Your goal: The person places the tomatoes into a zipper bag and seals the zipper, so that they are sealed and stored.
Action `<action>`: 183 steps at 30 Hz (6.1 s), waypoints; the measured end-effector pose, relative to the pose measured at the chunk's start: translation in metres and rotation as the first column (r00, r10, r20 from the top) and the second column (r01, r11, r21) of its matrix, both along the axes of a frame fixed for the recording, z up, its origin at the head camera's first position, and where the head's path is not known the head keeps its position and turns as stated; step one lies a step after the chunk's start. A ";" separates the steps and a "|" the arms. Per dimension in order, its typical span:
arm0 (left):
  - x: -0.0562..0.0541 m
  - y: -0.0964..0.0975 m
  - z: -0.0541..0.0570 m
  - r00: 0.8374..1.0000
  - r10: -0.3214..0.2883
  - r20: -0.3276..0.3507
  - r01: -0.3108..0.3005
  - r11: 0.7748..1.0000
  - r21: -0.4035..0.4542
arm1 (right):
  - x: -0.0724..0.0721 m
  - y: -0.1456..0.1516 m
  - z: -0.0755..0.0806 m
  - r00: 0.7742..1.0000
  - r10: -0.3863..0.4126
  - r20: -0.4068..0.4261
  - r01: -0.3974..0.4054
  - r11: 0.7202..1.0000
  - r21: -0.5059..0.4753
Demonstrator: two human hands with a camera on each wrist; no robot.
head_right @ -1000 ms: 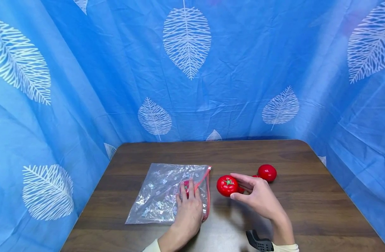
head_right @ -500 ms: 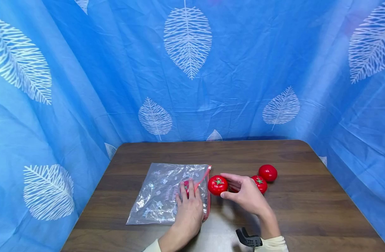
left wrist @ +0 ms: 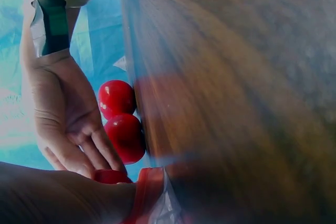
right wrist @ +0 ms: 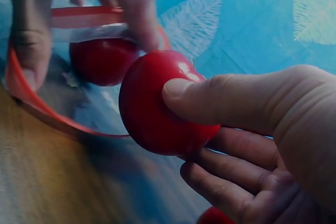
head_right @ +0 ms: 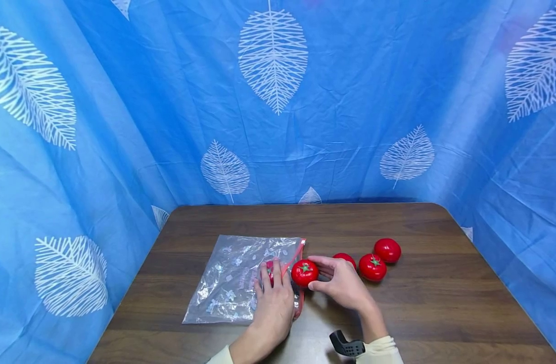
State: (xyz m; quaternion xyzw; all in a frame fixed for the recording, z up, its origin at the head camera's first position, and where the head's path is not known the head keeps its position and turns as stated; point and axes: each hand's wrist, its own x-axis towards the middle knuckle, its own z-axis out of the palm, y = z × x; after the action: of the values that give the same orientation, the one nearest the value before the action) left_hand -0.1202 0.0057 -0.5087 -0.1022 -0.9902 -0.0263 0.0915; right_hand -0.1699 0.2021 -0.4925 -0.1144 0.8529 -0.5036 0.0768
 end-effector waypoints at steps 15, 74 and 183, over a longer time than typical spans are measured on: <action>-0.003 0.001 0.003 0.998 0.003 0.057 -0.004 1.000 0.001 | -0.006 -0.018 -0.015 1.000 -0.017 0.023 0.016 0.999 0.047; 0.001 0.004 0.001 1.000 0.031 0.002 -0.031 0.999 -0.039 | -0.017 -0.041 -0.020 0.999 -0.032 -0.040 0.037 0.992 0.124; 0.000 0.000 0.001 0.999 -0.020 -0.040 0.013 0.985 -0.170 | -0.003 0.241 0.045 0.976 -0.160 -0.149 0.196 0.940 0.278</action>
State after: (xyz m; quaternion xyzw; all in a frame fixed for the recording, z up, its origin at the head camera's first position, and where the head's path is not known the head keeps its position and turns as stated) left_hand -0.1199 0.0055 -0.5072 -0.1182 -0.9858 0.0594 0.1030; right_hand -0.1732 0.4429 -0.4478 -0.0552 0.9277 -0.3693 -0.0061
